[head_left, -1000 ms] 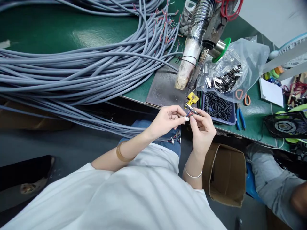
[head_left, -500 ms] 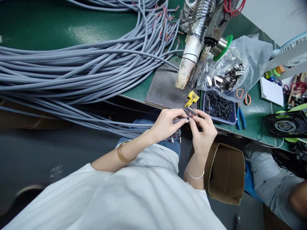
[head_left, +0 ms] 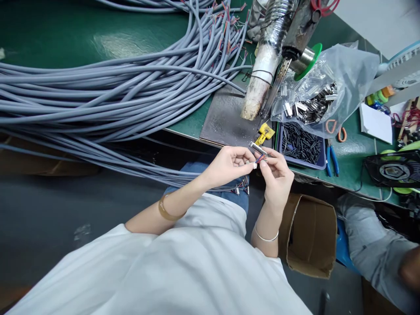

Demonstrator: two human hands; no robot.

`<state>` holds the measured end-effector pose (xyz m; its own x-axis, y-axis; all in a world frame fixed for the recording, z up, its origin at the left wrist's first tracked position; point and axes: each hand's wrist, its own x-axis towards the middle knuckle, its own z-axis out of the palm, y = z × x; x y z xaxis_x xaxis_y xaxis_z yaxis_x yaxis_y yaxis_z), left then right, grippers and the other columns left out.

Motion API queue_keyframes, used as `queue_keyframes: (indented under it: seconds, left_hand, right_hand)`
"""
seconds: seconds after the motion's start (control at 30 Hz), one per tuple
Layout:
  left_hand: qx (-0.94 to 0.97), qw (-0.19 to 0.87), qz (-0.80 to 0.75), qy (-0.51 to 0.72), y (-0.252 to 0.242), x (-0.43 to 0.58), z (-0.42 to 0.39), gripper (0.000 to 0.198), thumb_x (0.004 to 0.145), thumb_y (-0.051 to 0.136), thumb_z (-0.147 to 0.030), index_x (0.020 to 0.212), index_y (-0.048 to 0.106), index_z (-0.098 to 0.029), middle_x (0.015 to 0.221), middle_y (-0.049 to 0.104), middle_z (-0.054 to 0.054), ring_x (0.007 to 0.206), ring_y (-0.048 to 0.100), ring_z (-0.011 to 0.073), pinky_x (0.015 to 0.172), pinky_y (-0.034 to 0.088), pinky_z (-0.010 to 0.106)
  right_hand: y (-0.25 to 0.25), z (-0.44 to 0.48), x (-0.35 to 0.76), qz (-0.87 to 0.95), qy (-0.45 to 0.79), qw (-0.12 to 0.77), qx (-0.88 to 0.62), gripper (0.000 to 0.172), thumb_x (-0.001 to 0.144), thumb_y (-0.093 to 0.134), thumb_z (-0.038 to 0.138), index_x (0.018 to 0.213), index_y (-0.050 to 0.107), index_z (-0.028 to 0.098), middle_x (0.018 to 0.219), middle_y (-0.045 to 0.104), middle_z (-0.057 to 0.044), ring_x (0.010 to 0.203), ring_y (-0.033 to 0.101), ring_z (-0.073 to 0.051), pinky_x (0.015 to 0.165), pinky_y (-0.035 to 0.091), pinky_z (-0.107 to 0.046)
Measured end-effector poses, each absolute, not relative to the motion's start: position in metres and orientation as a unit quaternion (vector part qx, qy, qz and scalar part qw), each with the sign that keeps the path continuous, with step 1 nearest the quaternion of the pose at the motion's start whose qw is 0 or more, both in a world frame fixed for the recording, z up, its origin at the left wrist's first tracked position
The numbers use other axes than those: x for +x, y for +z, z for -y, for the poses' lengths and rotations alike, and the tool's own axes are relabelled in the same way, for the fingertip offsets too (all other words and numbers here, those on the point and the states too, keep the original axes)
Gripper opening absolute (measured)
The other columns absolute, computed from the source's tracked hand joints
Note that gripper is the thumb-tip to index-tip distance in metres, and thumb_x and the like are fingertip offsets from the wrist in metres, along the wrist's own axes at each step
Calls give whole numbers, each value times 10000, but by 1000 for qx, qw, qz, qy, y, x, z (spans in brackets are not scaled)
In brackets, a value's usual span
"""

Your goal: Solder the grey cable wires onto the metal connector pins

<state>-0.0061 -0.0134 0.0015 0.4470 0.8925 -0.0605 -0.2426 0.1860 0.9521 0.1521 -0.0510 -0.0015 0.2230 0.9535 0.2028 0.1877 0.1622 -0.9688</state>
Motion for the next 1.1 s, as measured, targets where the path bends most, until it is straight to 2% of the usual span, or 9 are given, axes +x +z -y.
queue_keyframes:
  seconds: [0.1, 0.2, 0.37, 0.57, 0.97, 1.1]
  left_hand:
    - [470, 736, -291, 390, 3, -12, 12, 193, 810, 762, -281, 848, 669, -116, 598, 569, -37, 483, 482, 52, 456, 386, 169]
    - [460, 729, -302, 407, 0, -12, 12, 202, 822, 774, -280, 877, 667, -118, 620, 584, -35, 507, 506, 51, 474, 400, 160]
    - [471, 687, -324, 448, -8, -7, 15, 188, 816, 780, -259, 873, 664, -123, 700, 612, -24, 554, 503, 43, 523, 421, 157]
    - [525, 630, -331, 467, -13, -5, 16, 106, 854, 722, -217, 886, 694, -120, 763, 650, 4, 604, 507, 59, 556, 426, 174]
    - [587, 556, -356, 469, -16, -6, 17, 104, 880, 690, -234, 894, 698, -131, 804, 692, 31, 645, 571, 98, 612, 461, 211]
    - [657, 463, -350, 481, -15, -7, 18, 75, 919, 660, -200, 912, 699, -137, 839, 712, 41, 722, 625, 123, 687, 489, 230]
  right_hand:
    - [-4, 48, 152, 498, 393, 568, -524, 88, 860, 751, 272, 796, 739, 213, 1144, 727, -68, 1067, 731, -219, 993, 609, -443]
    - [-2, 49, 149, 484, 342, 598, -539, 75, 866, 747, 262, 809, 747, 213, 1122, 722, -60, 1037, 734, -208, 997, 608, -440]
    - [5, 56, 142, 518, 265, 589, -561, 17, 864, 747, 235, 863, 762, 227, 1131, 718, -60, 1060, 721, -200, 953, 624, -399]
    - [2, 56, 142, 534, 257, 569, -570, 37, 862, 749, 248, 883, 764, 222, 1144, 719, -70, 1079, 717, -213, 936, 626, -403]
    - [-1, 56, 142, 531, 271, 569, -566, 31, 868, 744, 236, 889, 761, 220, 1145, 718, -65, 1028, 739, -206, 897, 643, -387]
    - [0, 57, 141, 537, 270, 565, -565, 29, 873, 743, 244, 885, 749, 219, 1158, 713, -63, 1032, 745, -211, 918, 646, -402]
